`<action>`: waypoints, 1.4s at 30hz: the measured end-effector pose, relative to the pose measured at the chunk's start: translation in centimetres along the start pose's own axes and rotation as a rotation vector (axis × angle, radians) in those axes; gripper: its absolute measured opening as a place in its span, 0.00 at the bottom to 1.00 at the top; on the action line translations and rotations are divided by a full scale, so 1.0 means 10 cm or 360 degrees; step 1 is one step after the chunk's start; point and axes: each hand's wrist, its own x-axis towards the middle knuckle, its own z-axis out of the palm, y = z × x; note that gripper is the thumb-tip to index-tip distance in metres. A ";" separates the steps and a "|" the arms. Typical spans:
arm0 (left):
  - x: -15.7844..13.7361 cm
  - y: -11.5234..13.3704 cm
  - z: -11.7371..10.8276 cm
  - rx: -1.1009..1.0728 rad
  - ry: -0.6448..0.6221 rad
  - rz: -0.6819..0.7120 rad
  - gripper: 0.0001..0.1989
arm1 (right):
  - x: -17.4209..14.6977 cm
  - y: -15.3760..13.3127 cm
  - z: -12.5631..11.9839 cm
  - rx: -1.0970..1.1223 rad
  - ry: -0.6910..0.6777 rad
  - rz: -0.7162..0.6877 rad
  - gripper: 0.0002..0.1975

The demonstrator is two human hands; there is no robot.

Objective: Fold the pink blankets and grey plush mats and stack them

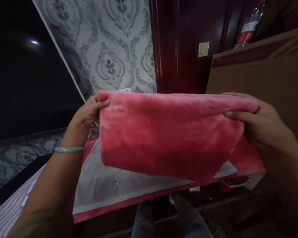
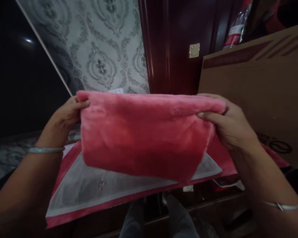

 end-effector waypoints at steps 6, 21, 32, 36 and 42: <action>-0.28 -0.41 -0.29 0.0184 0.0217 -0.0229 0.17 | 0.50 0.43 0.65 -0.0005 -0.0266 0.0228 0.20; -2.47 -1.84 -0.35 0.1360 -0.0149 0.0133 0.17 | -1.15 1.90 0.16 -0.0956 -0.0922 -0.0927 0.19; -2.85 -1.75 -0.23 0.1276 -0.0083 -0.0149 0.11 | -1.49 1.82 0.04 -0.0922 -0.0874 -0.0679 0.16; -2.58 -1.50 -0.13 0.1328 0.0106 -0.0026 0.11 | -1.34 1.51 0.21 -0.0942 -0.0731 -0.0602 0.16; -1.52 -1.36 0.43 0.1816 -0.0138 -0.0004 0.31 | -0.64 1.21 1.29 -0.1282 -0.0985 -0.0696 0.32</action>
